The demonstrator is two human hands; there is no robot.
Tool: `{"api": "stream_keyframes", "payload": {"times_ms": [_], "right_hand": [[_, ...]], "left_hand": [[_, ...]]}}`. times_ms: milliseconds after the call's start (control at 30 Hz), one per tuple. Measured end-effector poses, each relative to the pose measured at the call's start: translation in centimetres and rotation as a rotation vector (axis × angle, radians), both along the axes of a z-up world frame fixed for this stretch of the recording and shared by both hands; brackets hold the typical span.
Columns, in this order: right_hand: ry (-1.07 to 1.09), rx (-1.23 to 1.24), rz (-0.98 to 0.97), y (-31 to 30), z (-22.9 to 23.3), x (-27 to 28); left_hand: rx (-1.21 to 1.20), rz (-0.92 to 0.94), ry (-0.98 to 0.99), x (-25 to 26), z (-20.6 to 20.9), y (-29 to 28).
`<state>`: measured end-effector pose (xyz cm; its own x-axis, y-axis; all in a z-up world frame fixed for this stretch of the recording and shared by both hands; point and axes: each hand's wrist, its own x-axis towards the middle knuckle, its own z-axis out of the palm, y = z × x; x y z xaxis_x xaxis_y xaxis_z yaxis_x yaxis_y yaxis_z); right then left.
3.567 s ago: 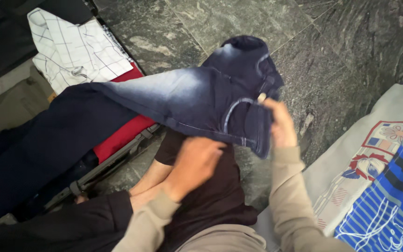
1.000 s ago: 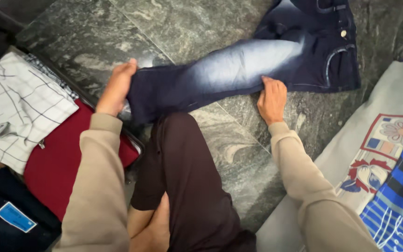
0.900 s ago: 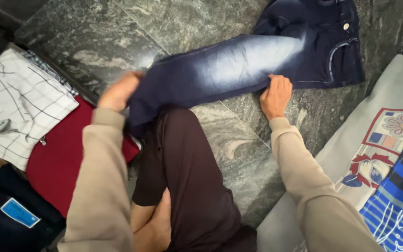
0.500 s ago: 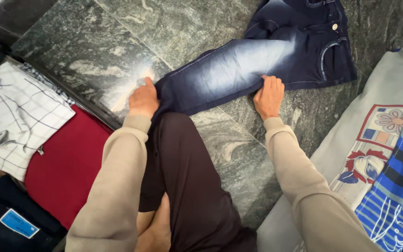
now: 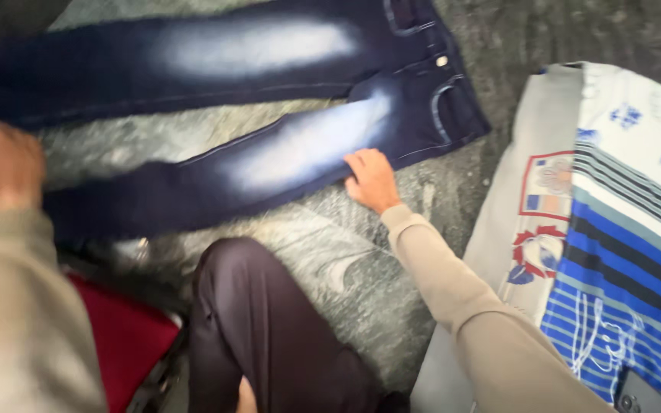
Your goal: The person folds a pair of jeans and a dark green shirt by hand while sitting on the floor and then places them into a suitcase.
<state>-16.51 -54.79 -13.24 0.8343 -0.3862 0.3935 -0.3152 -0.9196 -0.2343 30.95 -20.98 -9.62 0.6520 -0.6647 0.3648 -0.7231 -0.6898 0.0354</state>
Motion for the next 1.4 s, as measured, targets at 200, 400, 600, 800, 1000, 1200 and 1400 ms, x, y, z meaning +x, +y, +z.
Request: {"api": "stream_keyframes", "payload": {"times_ms": [200,400,600,800,1000,1200,1400], "right_hand": [[0.053,0.054,0.02,0.9,2.5,0.4],[0.112,0.045,0.0,1.7,2.2,0.2],[0.175,0.105,-0.236,5.8,2.7,1.4],[0.396,0.237,-0.469,4.1,4.7,7.6],[0.375,0.063,-0.16,0.6,0.3,7.3],[0.31,0.087,-0.219,-6.3,-2.5,2.6],[0.366,0.038,-0.348,-9.3,-0.5,6.9]], "left_hand": [[0.684,-0.097,0.77,-7.9,-6.3,-2.1],[0.63,0.197,0.897,-5.9,-8.0,0.3],[0.567,0.197,0.9,-4.6,-8.7,0.4],[0.414,0.156,0.802,-6.4,-7.8,1.1],[0.478,0.267,0.916,-5.8,-7.9,0.2],[0.41,0.13,0.762,-6.7,-7.5,0.4],[0.242,-0.158,0.374,-8.6,-7.6,-0.1]]}}
